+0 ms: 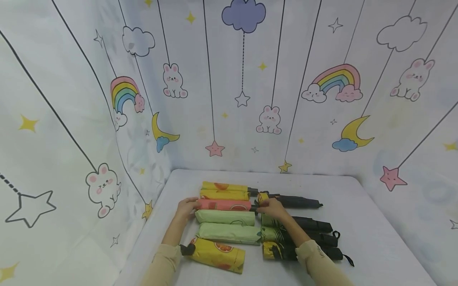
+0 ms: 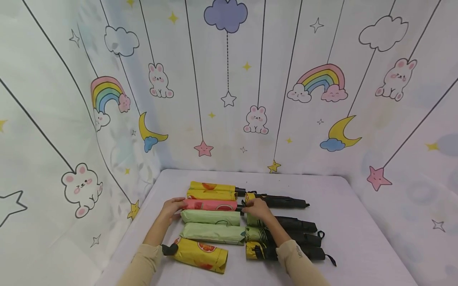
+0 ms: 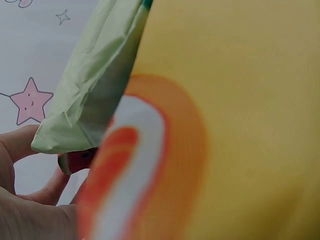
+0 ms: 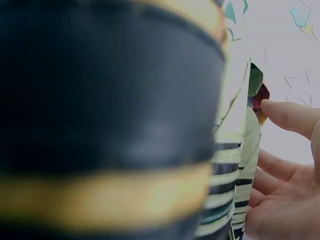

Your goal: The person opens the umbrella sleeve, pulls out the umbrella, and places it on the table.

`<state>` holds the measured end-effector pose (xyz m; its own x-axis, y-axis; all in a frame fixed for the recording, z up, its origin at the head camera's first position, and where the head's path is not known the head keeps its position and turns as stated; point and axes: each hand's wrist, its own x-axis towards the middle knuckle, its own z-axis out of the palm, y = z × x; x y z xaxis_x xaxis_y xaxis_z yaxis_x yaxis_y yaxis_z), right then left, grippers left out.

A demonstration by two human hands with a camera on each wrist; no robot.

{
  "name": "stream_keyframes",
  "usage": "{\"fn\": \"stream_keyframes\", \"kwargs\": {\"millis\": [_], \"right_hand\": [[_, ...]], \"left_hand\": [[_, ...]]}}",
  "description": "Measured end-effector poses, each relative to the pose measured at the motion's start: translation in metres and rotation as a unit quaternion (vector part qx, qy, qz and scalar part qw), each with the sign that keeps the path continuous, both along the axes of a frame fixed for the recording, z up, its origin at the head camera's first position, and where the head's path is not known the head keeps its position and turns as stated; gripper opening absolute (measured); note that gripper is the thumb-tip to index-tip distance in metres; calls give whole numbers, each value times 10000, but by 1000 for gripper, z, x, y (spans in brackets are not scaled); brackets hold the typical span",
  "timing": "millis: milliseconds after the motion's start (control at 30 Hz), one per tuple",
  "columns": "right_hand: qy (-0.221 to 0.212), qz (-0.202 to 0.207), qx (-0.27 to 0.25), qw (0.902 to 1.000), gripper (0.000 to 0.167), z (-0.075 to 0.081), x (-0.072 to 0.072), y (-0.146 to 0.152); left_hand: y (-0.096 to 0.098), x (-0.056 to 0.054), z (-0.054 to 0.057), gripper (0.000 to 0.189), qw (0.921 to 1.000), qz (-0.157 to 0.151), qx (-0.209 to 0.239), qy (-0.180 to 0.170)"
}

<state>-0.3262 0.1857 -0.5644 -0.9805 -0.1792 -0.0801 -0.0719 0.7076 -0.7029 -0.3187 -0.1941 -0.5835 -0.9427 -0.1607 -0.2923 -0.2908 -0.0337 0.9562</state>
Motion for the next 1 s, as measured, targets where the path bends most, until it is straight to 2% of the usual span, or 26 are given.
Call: {"fn": "stream_keyframes", "kwargs": {"millis": [267, 567, 767, 1000], "right_hand": [[131, 461, 446, 9979, 45, -3, -5, -8], [212, 390, 578, 9973, 38, -3, -8, -13], [169, 342, 716, 9967, 32, -2, -9, -16], [40, 627, 604, 9962, 30, -3, -10, -13]], "left_hand": [[-2, 1, 0, 48, 10000, -51, -51, 46], [-4, 3, 1, 49, 9999, -68, -70, 55], [-4, 2, -3, 47, 9999, -55, -38, 137], [-5, 1, -6, 47, 9999, 21, 18, 160]]}}
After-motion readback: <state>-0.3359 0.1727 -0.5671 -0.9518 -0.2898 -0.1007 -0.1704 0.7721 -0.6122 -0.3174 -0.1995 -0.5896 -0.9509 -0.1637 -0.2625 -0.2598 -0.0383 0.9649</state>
